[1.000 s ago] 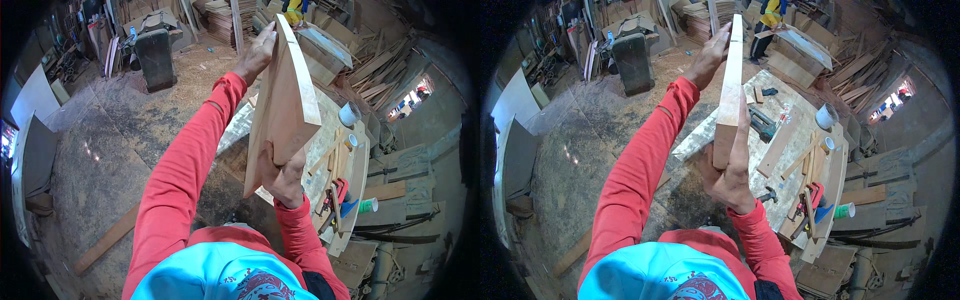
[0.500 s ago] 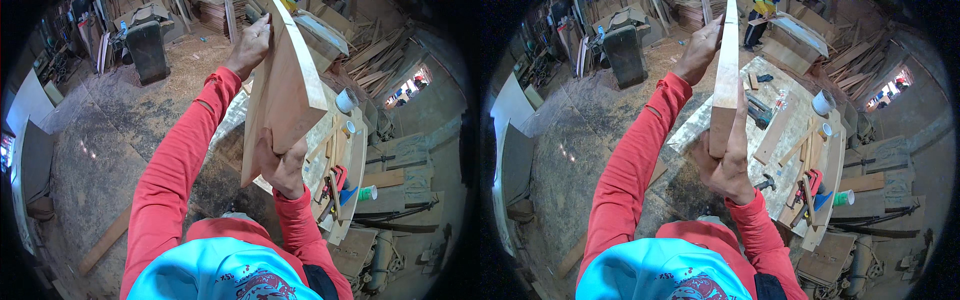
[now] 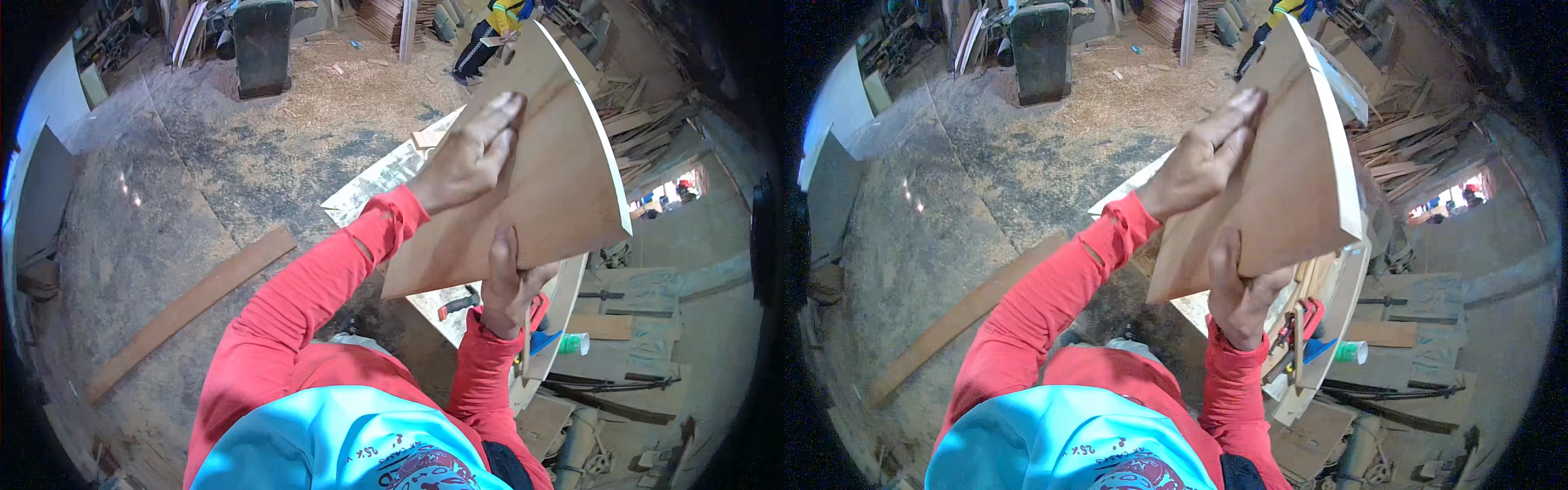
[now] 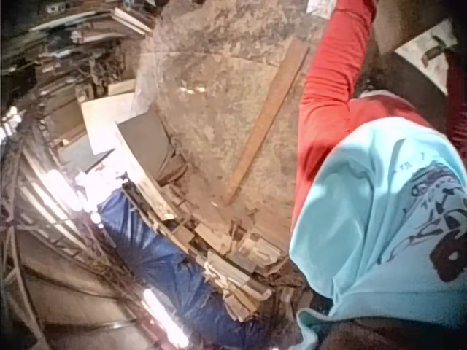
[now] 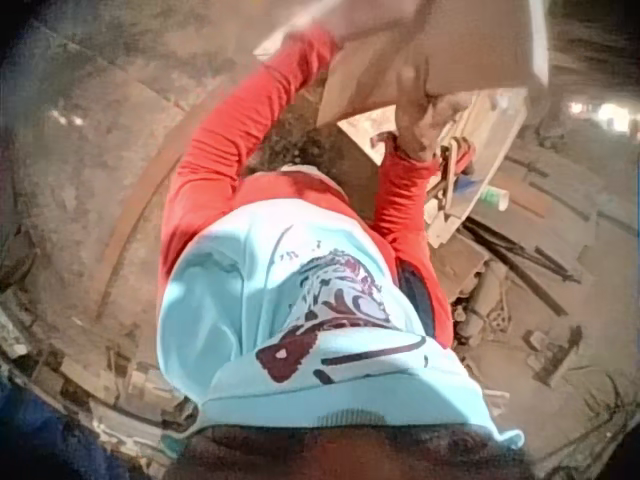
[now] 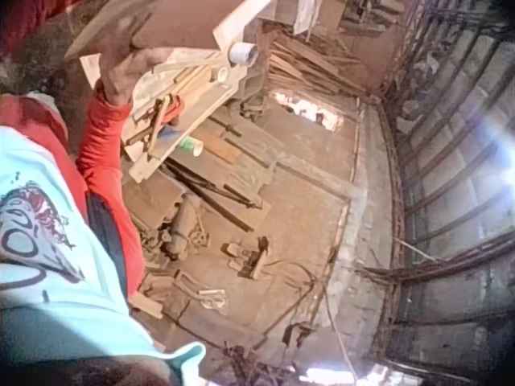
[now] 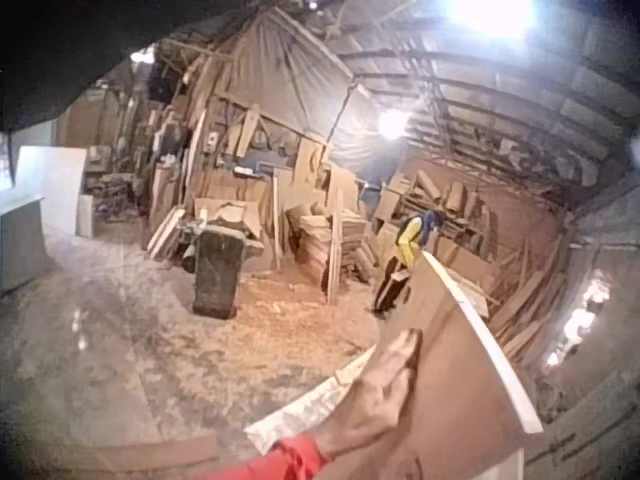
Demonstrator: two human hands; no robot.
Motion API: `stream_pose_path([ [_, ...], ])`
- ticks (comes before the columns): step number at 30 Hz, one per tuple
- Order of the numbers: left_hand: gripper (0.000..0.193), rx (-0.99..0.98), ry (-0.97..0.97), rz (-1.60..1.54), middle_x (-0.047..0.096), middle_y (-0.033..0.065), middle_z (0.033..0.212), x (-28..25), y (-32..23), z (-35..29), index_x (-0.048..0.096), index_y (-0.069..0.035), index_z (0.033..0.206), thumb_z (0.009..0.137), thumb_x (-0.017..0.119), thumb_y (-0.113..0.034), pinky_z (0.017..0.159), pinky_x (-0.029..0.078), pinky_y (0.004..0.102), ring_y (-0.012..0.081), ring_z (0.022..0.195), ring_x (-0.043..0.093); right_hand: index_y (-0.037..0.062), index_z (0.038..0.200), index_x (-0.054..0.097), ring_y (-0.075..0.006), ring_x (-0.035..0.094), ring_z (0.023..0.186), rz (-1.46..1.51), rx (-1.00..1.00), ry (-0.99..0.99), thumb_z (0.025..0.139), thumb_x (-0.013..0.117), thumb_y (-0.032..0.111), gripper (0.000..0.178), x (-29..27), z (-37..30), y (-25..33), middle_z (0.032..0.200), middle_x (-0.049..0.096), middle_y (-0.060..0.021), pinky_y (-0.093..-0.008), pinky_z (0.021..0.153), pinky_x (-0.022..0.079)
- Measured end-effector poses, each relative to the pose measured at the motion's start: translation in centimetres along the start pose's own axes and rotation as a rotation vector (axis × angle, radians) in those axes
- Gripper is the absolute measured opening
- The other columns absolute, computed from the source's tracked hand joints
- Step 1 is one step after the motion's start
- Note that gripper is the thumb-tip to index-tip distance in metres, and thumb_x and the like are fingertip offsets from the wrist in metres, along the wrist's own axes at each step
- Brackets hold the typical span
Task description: Hammer nails and assemble two wood panels on a workbench.
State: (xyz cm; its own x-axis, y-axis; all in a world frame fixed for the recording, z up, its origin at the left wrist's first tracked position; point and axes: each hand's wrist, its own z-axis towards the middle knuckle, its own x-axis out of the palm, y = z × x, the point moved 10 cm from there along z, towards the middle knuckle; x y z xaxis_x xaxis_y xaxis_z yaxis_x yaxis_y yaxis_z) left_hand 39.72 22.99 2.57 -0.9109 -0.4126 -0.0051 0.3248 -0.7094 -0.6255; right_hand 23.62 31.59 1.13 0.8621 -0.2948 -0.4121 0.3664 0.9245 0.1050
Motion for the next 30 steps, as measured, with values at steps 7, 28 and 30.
stream_pose_path([
  [7, 0.052, 0.042, 0.060, -0.077, 0.039, 0.0209, 0.154, 3.0, -2.7, -3.8, 0.041, -0.001, 0.149, 0.098, 0.049, -0.005, 0.121, 0.025, 0.0403, 0.0332, 0.146, 0.032, -0.0002, 0.124, 0.059, -0.0356, 0.057, 0.117, 0.317, 0.410, -0.174, 0.095, 0.060, -0.001, 0.029, -2.8, -0.8, -4.6, 0.136, 0.043, -0.0232, -0.0465, 0.100, 0.052],
  [28, 0.051, -0.175, 0.051, 0.133, 0.042, 0.0250, 0.147, 7.5, 1.2, -8.9, 0.042, 0.005, 0.144, 0.100, 0.053, -0.018, 0.115, 0.032, 0.0441, 0.0395, 0.137, 0.041, 0.0038, 0.137, 0.043, -0.0251, 0.051, 0.123, 0.441, 0.700, -0.308, 0.091, 0.061, 0.005, 0.050, -6.4, -2.9, -9.5, 0.139, 0.046, -0.0154, -0.0435, 0.103, 0.048],
  [30, 0.051, -0.179, 0.054, 0.120, 0.044, 0.0247, 0.145, 7.7, 1.0, -9.1, 0.043, 0.005, 0.143, 0.099, 0.054, -0.018, 0.114, 0.033, 0.0444, 0.0398, 0.135, 0.043, 0.0044, 0.139, 0.042, -0.0253, 0.051, 0.123, 0.404, 0.683, -0.271, 0.091, 0.062, 0.004, 0.052, -6.4, -2.4, -9.1, 0.139, 0.046, -0.0149, -0.0435, 0.103, 0.048],
])
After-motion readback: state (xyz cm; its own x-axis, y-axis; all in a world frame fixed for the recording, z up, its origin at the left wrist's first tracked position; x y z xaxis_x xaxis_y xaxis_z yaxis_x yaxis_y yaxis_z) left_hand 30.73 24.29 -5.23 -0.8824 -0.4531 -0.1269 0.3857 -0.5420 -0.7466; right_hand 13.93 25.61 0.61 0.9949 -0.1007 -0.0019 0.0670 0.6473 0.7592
